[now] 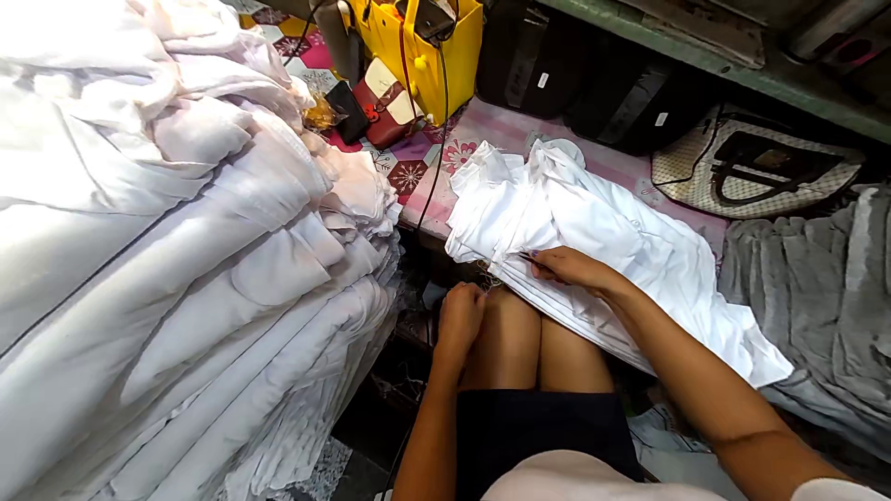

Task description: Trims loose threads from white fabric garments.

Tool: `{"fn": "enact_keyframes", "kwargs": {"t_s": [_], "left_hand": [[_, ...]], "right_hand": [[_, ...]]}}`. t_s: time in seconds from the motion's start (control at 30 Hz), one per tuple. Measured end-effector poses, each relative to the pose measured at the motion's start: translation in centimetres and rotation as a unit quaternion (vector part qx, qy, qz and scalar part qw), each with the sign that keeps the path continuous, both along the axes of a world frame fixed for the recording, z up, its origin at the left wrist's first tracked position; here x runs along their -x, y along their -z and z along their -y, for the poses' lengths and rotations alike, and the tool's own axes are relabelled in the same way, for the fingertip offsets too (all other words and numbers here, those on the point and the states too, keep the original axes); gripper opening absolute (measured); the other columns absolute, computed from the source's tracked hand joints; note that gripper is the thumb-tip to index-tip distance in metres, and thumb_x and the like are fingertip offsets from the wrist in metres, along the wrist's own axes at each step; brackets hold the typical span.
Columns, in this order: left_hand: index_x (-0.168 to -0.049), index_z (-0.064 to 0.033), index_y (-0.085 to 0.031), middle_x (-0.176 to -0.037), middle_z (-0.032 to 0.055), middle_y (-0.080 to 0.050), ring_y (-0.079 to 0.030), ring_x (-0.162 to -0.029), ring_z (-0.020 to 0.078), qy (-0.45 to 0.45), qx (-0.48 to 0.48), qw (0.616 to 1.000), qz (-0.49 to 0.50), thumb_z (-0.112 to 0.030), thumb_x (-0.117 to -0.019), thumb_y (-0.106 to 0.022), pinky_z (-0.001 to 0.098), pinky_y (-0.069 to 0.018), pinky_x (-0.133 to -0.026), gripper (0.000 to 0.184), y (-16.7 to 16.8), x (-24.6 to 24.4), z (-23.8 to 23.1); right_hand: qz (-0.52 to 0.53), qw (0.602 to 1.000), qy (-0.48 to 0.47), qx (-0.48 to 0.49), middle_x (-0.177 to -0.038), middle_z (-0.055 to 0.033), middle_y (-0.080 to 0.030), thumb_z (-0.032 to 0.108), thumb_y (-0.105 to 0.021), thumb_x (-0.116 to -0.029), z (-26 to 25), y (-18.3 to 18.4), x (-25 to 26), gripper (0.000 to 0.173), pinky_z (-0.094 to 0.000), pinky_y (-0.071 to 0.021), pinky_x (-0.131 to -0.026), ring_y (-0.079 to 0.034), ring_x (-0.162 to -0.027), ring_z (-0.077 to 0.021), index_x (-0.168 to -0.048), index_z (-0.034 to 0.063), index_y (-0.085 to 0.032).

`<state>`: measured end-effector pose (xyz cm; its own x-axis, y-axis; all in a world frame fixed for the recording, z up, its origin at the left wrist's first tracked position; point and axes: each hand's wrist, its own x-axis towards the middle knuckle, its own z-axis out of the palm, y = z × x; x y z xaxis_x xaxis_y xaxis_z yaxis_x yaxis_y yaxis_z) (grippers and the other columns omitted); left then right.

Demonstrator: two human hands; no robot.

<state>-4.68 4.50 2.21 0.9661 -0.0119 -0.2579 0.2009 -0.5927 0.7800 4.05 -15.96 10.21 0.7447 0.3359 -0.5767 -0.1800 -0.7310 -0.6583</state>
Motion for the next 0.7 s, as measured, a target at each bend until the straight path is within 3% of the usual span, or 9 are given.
{"fn": "enact_keyframes", "kwargs": {"t_s": [0.07,0.13,0.2,0.27,0.33,0.4,0.5,0.53,0.7], "left_hand": [[-0.113,0.0095,-0.066,-0.121,0.0273,-0.062,-0.065,-0.105,0.0359,-0.035,0.03,0.999,0.011,-0.024,-0.0974,-0.07,0.0495,-0.0514,-0.095,0.037,0.0,-0.3,-0.3],[-0.127,0.0076,-0.06,-0.131,0.0278,-0.058,-0.068,-0.104,0.0309,-0.072,0.09,0.991,0.071,-0.025,-0.092,-0.077,0.0417,-0.057,-0.091,0.05,0.6,-1.5,1.2],[-0.13,0.0053,-0.061,-0.127,0.0275,-0.06,-0.068,-0.101,0.0309,-0.072,0.123,0.982,0.122,-0.016,-0.0901,-0.077,0.0423,-0.0568,-0.089,0.048,1.7,-3.0,3.4],[-0.114,0.0063,-0.072,-0.109,0.0261,-0.066,-0.068,-0.093,0.032,-0.083,0.124,0.973,0.175,-0.004,-0.0898,-0.073,0.0439,-0.056,-0.087,0.026,2.0,-3.5,4.4],[-0.1,0.0049,-0.076,-0.099,0.0197,-0.07,-0.071,-0.079,0.0205,-0.094,0.136,0.974,0.158,0.0,-0.0919,-0.069,0.0325,-0.0611,-0.076,0.011,1.6,-3.2,2.9],[-0.102,0.0074,-0.073,-0.102,0.0203,-0.07,-0.071,-0.077,0.0195,-0.101,0.125,0.984,0.072,0.0,-0.095,-0.066,0.0321,-0.0616,-0.075,0.012,1.7,-2.0,0.0],[-0.113,0.0075,-0.07,-0.114,0.0246,-0.069,-0.07,-0.099,0.0311,-0.1,0.008,0.995,-0.025,-0.005,-0.1009,-0.059,0.0446,-0.0546,-0.094,0.021,1.6,-1.5,-2.6],[-0.116,0.0076,-0.07,-0.119,0.0266,-0.067,-0.067,-0.107,0.0351,-0.108,-0.005,0.994,0.008,-0.006,-0.101,-0.06,0.0478,-0.0509,-0.1,0.023,1.1,-1.5,-2.1],[-0.126,-0.0033,-0.071,-0.127,0.0244,-0.061,-0.064,-0.111,0.0378,-0.036,0.019,0.969,0.245,-0.021,-0.0907,-0.077,0.0518,-0.0552,-0.09,0.04,1.1,-4.2,4.1]], "right_hand": [[0.115,0.992,0.034,-0.028,-0.069,0.0037,-0.048,0.03,-0.04,-0.1127,0.8,0.2,0.2,0.042,-0.023,-0.0374,-0.059,-0.042,-0.058,-0.004,-0.097,0.003,-0.067],[0.245,0.967,0.058,-0.039,-0.084,-0.0075,-0.062,0.021,-0.066,-0.1012,0.5,1.6,0.1,0.022,-0.0356,-0.0476,-0.069,-0.054,-0.072,-0.0147,-0.105,0.0002,-0.071],[0.29,0.956,0.035,-0.037,-0.101,-0.0156,-0.069,0.015,-0.08,-0.0895,-0.5,3.7,-0.2,0.03,-0.0446,-0.0538,-0.08,-0.064,-0.087,-0.0253,-0.115,0.0005,-0.073],[0.294,0.953,0.048,-0.049,-0.101,-0.0146,-0.071,0.007,-0.076,-0.09,-0.6,4.6,-0.3,0.019,-0.0437,-0.0544,-0.081,-0.066,-0.086,-0.0238,-0.108,0.0019,-0.076],[0.301,0.939,0.136,-0.092,-0.098,-0.0102,-0.072,0.003,-0.07,-0.0929,2.2,3.3,-0.6,0.014,-0.0363,-0.0534,-0.074,-0.063,-0.078,-0.0153,-0.106,0.0017,-0.075],[0.332,0.891,0.264,-0.159,-0.097,-0.0027,-0.071,-0.001,-0.065,-0.0917,7.6,1.2,-0.7,0.018,-0.0255,-0.0498,-0.061,-0.057,-0.068,-0.005,-0.108,0.0025,-0.071],[0.388,0.809,0.41,-0.162,-0.088,0.0034,-0.067,-0.003,-0.064,-0.0918,14.6,-0.4,-0.7,0.016,-0.0181,-0.0411,-0.05,-0.046,-0.054,0.0007,-0.106,0.0035,-0.067],[0.381,0.817,0.419,-0.11,-0.089,0.0,-0.064,-0.002,-0.065,-0.0918,15.7,0.0,-0.6,0.017,-0.0205,-0.0426,-0.053,-0.047,-0.057,-0.0018,-0.109,0.0008,-0.066],[0.241,0.922,0.3,0.045,-0.112,-0.025,-0.069,0.001,-0.06,-0.0986,15.4,5.0,-1.3,0.023,-0.049,-0.0516,-0.091,-0.066,-0.099,-0.0309,-0.119,-0.0051,-0.07]]}}
